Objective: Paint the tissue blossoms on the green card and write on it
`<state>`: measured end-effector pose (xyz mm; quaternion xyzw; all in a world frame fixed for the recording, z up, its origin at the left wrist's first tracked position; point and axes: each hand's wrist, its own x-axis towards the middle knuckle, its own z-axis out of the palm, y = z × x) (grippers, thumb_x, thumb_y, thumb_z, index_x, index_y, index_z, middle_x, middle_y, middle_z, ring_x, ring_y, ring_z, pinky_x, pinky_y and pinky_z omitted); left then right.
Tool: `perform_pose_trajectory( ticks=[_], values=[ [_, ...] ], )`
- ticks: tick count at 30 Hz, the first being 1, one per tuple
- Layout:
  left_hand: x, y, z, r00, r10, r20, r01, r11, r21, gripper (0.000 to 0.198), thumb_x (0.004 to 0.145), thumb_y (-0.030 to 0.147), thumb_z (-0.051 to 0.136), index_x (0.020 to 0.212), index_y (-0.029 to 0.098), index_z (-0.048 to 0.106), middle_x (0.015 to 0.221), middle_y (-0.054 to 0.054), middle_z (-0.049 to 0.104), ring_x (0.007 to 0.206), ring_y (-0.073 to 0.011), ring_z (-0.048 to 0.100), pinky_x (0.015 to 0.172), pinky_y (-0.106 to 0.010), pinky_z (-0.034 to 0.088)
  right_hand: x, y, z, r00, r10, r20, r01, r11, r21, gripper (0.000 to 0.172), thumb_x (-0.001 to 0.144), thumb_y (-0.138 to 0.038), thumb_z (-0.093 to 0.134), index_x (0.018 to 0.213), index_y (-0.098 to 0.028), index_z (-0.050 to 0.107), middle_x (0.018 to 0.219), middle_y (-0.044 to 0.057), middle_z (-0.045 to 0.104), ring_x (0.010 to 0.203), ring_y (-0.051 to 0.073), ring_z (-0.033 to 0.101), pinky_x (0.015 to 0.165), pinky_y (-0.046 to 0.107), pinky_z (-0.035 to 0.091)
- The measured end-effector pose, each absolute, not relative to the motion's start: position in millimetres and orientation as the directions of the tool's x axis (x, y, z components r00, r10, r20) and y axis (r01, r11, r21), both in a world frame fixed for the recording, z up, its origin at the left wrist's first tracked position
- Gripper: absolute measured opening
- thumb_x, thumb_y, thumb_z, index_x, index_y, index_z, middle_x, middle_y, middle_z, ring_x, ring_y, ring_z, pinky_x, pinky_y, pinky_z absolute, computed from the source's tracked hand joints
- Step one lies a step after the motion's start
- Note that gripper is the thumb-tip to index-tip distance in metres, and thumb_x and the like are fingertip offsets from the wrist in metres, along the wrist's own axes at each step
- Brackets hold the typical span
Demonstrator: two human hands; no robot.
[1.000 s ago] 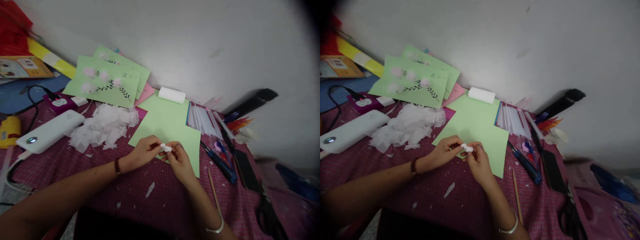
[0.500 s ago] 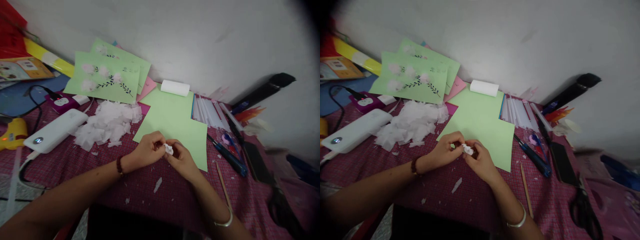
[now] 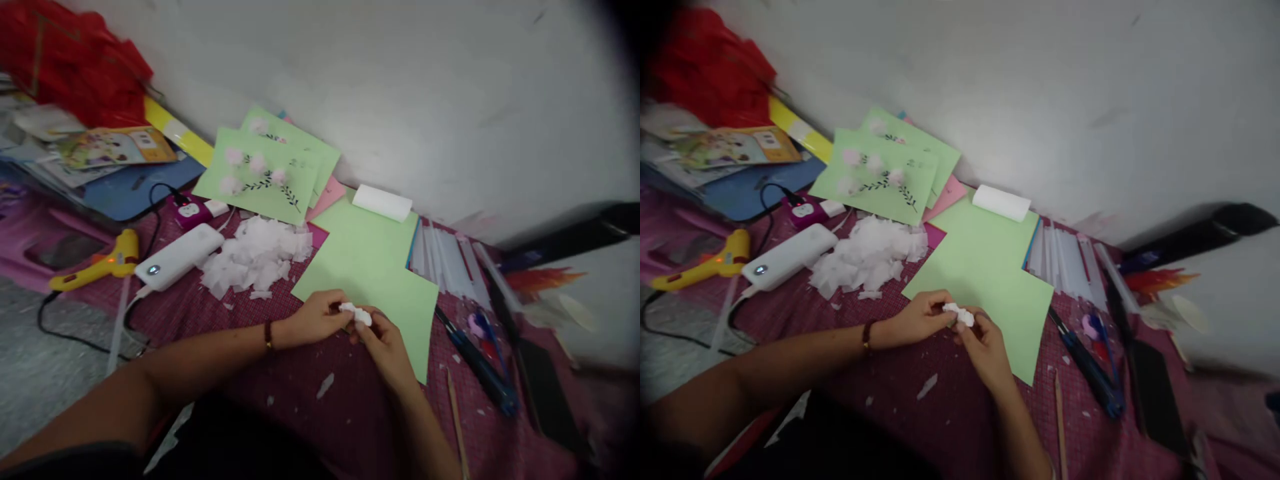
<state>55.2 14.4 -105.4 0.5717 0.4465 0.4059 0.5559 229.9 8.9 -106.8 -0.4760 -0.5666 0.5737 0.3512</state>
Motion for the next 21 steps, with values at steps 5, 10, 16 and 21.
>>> perform_pose_trajectory(
  ticks=[5,10,16,21],
  values=[
    [49.6,16.9,-111.0,0.316,0.917,0.241,0.321,-0.343,0.883,0.008,0.075,0.017,0.058,0.069,0.016,0.053,0.073,-0.001,0.053,0.068,-0.0114,0.047,0.062,-0.024,0.035,231.4,9.0,-114.3,-0.291,0.943,-0.160,0.138,-0.124,-0.983,0.034,0.078,-0.051,0.067,0.092,-0.020,0.066,0.074,0.001,0.062,0.064,0.015,0.057,0.063,0.029,0.049],
    [47.3,16.4,-101.2,0.251,0.930,0.268,0.052,-0.289,0.956,0.011,0.072,0.018,0.061,0.068,0.016,0.051,0.080,-0.003,0.060,0.075,-0.0122,0.054,0.073,-0.027,0.043,225.1,6.5,-120.2,-0.343,0.928,-0.143,0.110,-0.112,-0.988,0.028,0.078,-0.049,0.069,0.084,-0.022,0.063,0.068,-0.001,0.060,0.059,0.014,0.057,0.062,0.027,0.047],
    [47.7,13.4,-90.1,0.236,0.968,0.090,-0.231,-0.034,0.972,0.019,0.076,0.030,0.063,0.078,0.017,0.050,0.061,0.005,0.051,0.050,-0.0055,0.044,0.050,-0.020,0.037,212.9,-1.7,-116.2,-0.402,0.904,-0.146,0.157,-0.088,-0.984,0.037,0.082,-0.054,0.061,0.070,-0.019,0.059,0.059,-0.001,0.059,0.049,0.011,0.052,0.053,0.026,0.044],
    [45.3,13.5,-91.1,0.211,0.966,0.148,-0.108,-0.127,0.986,0.018,0.078,0.030,0.064,0.076,0.014,0.055,0.060,0.004,0.051,0.050,-0.0056,0.043,0.047,-0.019,0.034,196.6,-4.5,-111.6,-0.313,0.949,-0.040,-0.079,-0.067,-0.995,0.033,0.076,-0.050,0.068,0.090,-0.021,0.064,0.079,0.001,0.065,0.069,0.015,0.060,0.064,0.028,0.051]
  ],
)
